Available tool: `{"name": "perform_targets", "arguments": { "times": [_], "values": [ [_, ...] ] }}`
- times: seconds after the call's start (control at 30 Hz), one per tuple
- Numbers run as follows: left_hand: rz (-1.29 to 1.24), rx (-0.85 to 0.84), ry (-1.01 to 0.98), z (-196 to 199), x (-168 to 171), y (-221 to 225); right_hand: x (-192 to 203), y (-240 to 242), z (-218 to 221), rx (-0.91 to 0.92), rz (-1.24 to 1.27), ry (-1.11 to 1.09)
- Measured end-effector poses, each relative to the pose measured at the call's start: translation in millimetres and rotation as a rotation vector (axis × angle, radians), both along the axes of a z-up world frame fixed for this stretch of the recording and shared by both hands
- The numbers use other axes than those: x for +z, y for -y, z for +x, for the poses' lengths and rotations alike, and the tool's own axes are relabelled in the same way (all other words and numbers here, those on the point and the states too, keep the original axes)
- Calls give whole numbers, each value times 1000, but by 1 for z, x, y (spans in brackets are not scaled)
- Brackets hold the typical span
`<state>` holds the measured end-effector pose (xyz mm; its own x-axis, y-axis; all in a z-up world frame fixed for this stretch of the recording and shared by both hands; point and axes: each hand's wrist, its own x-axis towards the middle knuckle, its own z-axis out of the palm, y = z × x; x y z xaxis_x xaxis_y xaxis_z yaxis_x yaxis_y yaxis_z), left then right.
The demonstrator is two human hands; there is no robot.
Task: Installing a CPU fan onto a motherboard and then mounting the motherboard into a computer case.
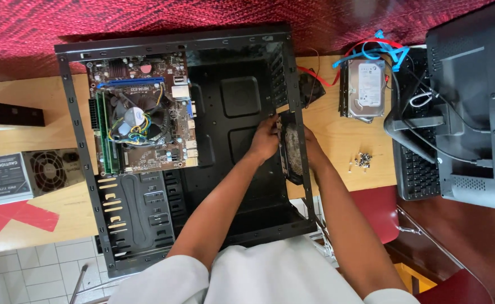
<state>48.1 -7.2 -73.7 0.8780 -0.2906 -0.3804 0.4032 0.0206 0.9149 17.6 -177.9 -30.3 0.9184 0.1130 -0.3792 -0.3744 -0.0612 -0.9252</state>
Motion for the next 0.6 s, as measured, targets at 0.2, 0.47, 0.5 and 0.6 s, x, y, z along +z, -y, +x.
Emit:
{"name": "perform_targets", "arguments": {
  "times": [0.2, 0.47, 0.5, 0.6],
  "values": [
    [-22, -25, 5, -5, 22, -1, 28, -5, 8, 38, 46, 14],
    [196, -117, 2, 7, 35, 9, -46, 34, 26, 37, 117, -25],
    [293, -194, -5, 7, 27, 14, -44, 38, 26, 94, 78, 0],
    [301, -144, 18, 22, -123, 41, -2, 21, 29, 104, 58, 26]
  ]
}}
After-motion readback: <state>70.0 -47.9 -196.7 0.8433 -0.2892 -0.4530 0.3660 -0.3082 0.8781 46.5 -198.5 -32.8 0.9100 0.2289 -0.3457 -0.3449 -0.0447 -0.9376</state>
